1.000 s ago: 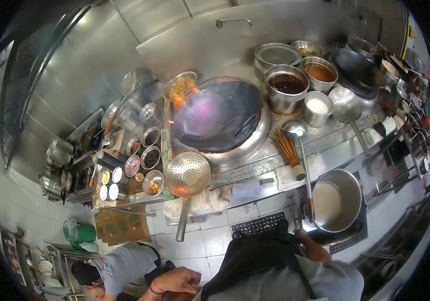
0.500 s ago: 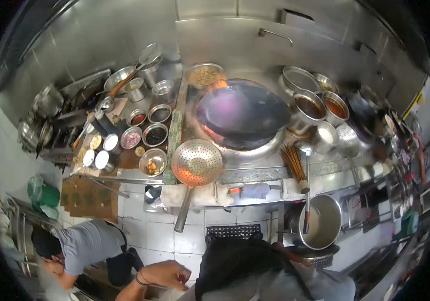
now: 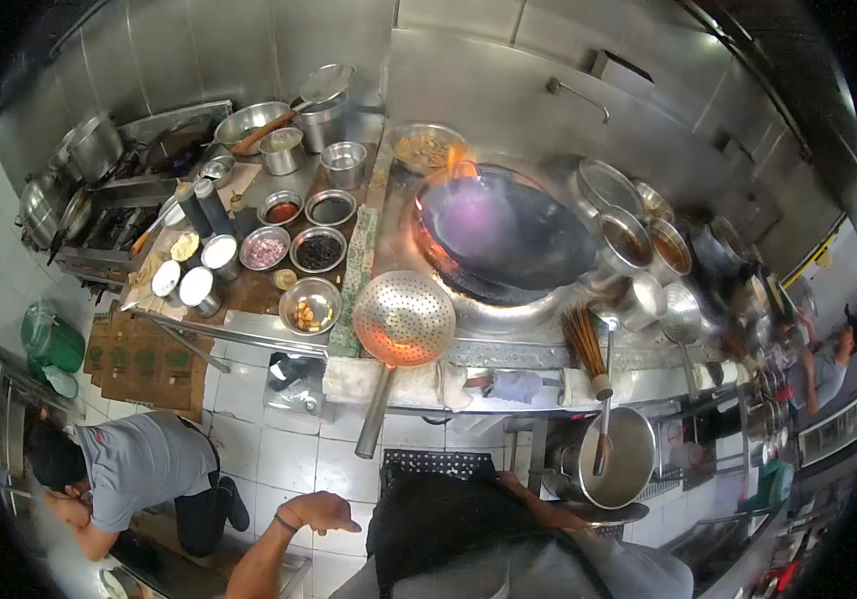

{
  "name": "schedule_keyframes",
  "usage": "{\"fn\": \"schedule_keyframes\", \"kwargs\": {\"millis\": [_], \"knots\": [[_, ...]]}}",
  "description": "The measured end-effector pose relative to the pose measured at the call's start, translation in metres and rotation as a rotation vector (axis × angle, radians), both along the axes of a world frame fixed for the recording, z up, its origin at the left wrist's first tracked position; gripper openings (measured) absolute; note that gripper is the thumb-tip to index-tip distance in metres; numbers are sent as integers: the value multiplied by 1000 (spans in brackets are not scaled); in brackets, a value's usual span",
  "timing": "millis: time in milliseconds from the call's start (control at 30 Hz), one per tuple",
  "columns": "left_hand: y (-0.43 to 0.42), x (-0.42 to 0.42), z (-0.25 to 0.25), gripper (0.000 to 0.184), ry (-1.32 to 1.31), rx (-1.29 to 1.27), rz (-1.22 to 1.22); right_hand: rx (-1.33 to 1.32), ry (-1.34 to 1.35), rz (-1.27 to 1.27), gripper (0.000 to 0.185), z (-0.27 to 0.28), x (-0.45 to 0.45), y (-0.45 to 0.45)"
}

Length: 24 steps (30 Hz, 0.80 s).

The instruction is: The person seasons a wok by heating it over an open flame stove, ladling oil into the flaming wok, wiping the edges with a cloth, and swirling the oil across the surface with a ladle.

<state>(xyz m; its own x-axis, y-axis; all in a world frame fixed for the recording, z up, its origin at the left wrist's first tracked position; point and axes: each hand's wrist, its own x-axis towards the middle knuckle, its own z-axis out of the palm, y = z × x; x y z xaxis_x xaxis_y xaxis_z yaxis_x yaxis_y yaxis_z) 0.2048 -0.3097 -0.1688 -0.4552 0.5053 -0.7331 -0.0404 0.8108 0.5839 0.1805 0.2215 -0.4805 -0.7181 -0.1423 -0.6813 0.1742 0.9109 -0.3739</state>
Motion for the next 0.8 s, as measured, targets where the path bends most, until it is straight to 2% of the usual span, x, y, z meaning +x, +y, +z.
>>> {"fn": "schedule_keyframes", "kwargs": {"millis": [33,67,133,200,267,333,400,467,600,667,700,733,800], "knots": [[-1,-3,-10,43,-188,-12,75,-2,-2,-1,22,1,3,-4],[3,-5,-22,41,-76,-108,74,-1,-3,0,22,1,5,-6],[10,8,-81,38,480,-226,143,3,-12,5,22,2,14,-10],[19,1,-137,38,548,-158,285,14,-24,20,22,3,21,-8],[31,-6,-203,40,425,-103,430,24,-37,39,22,4,31,-8],[51,4,-263,42,408,-133,645,27,-55,44,22,7,39,-10],[66,23,-280,43,330,-132,659,34,-64,38,22,6,44,-11],[84,66,-403,42,207,-77,748,43,-67,41,22,8,45,-12],[55,93,-386,20,343,-265,358,48,-69,49,22,13,43,-13],[40,89,-344,19,277,-415,41,45,-72,51,22,12,47,-14],[29,88,-327,12,109,-364,78,50,-63,66,22,13,45,-15],[9,109,-386,15,33,-224,122,51,-62,69,22,14,45,-16],[-14,124,-396,10,183,-286,-122,55,-46,82,22,13,44,-17]]}}
